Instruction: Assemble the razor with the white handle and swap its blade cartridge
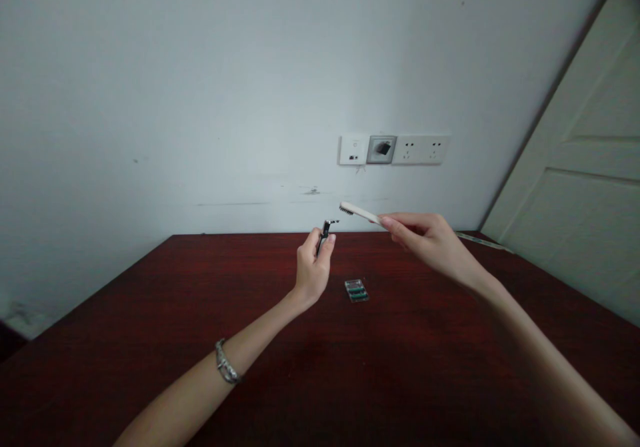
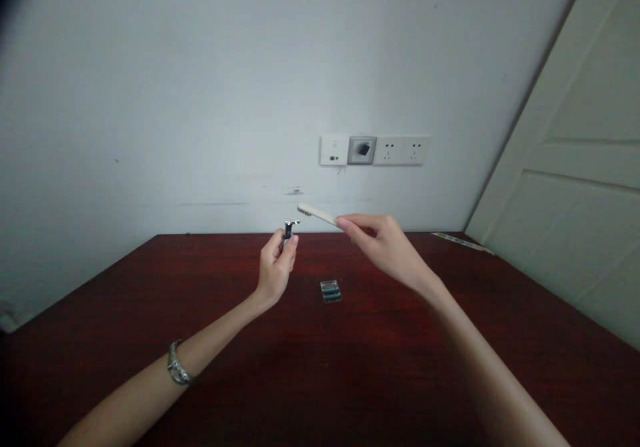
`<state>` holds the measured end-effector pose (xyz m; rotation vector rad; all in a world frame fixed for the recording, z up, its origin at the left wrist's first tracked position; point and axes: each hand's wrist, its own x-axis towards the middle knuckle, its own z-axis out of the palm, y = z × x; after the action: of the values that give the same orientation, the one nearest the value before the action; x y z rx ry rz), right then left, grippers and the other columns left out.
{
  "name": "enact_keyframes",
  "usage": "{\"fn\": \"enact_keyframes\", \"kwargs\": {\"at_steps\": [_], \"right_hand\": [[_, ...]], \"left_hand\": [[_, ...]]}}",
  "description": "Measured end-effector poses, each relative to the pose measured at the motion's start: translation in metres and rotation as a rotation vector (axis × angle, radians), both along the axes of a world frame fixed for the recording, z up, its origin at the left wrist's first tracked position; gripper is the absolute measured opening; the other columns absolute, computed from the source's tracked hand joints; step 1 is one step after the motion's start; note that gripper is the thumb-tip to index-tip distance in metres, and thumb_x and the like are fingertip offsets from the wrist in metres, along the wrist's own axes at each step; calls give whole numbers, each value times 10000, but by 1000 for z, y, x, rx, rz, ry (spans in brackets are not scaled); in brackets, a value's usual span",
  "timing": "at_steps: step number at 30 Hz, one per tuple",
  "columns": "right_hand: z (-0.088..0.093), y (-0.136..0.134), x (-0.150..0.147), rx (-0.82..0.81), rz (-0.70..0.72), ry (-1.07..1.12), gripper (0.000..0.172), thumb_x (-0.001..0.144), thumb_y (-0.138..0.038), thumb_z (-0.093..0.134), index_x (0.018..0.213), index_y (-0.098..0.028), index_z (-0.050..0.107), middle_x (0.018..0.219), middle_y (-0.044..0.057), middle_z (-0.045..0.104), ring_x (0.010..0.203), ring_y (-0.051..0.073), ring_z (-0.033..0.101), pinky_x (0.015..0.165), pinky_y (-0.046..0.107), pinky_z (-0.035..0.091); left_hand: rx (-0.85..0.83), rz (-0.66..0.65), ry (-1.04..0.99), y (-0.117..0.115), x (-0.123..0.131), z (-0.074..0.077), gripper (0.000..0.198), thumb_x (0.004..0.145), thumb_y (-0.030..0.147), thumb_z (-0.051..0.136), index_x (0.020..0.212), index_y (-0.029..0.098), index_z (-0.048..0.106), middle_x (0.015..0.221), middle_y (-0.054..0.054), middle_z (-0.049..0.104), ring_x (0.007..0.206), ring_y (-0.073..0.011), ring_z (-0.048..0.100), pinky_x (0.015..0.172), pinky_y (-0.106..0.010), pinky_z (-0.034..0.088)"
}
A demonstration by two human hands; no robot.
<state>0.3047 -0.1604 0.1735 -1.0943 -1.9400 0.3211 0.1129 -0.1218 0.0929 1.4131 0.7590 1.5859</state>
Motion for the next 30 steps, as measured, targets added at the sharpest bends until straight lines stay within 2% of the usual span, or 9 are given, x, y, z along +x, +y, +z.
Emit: {"fn": "enact_keyframes", "kwargs": {"at_steps": [2, 5, 8, 11, 17, 22, 27, 30], "right_hand": [[-7, 7, -1, -80, 18, 92, 429, 879, -507, 431, 860, -144, 660, 539, -33, 387, 466, 93, 354, 418, 227, 275], [-18, 17, -7, -163, 65, 189, 473, 899, -511, 378, 970, -121, 637, 542, -48, 360, 454, 90, 351, 419, 225, 286], [-24, 19, -15, -92, 43, 115, 447, 909, -489, 370, 927, -131, 637, 567, -39, 393, 496, 95, 383, 464, 228, 326], [-26, 16, -21, 15, -25, -1, 411, 919, -451, 372, 828, -145, 631, 578, -31, 416, 533, 100, 388, 505, 230, 332], [-25, 13, -22, 97, -20, -104, 385, 926, -402, 379, 832, -144, 649, 595, -16, 488, 552, 105, 420, 529, 223, 346], [-27, 14, -22, 139, -68, -78, 410, 921, -406, 387, 828, -125, 670, 588, -10, 513, 541, 104, 430, 523, 216, 360], [-28, 15, -23, 150, 12, -97, 394, 916, -379, 411, 874, -119, 704, 668, 12, 622, 575, 113, 489, 554, 215, 386], [-29, 15, -22, 164, -15, -68, 406, 915, -385, 409, 883, -113, 710, 655, 15, 626, 563, 117, 493, 548, 222, 389]], "left_hand": [[-61, -151, -93, 1, 1, 2, 351, 784, 455, 601, 690, 194, 385, 498, 94, 276, 370, -35, 220, 340, -150, 179], [-200, -468, -238, 3, -1, 7, 363, 801, 450, 572, 669, 196, 349, 481, 101, 241, 334, -28, 144, 296, -138, 146], [-310, -694, -317, 4, -5, 11, 335, 832, 419, 533, 665, 192, 352, 474, 100, 204, 331, -30, 101, 277, -126, 145], [-354, -808, -342, 5, -7, 12, 316, 853, 401, 503, 666, 190, 361, 475, 95, 183, 334, -33, 76, 268, -120, 149], [-362, -870, -344, 4, -7, 10, 306, 862, 388, 488, 666, 186, 366, 472, 94, 177, 333, -35, 65, 265, -118, 146], [-379, -866, -343, 4, -7, 10, 311, 868, 394, 480, 667, 186, 366, 470, 95, 181, 331, -34, 63, 262, -112, 154], [-364, -871, -364, 4, -6, 10, 302, 883, 378, 453, 668, 183, 371, 466, 95, 184, 333, -35, 63, 259, -112, 160], [-355, -864, -362, 4, -6, 10, 298, 890, 367, 440, 667, 183, 369, 468, 95, 186, 335, -35, 65, 261, -113, 159]]}}
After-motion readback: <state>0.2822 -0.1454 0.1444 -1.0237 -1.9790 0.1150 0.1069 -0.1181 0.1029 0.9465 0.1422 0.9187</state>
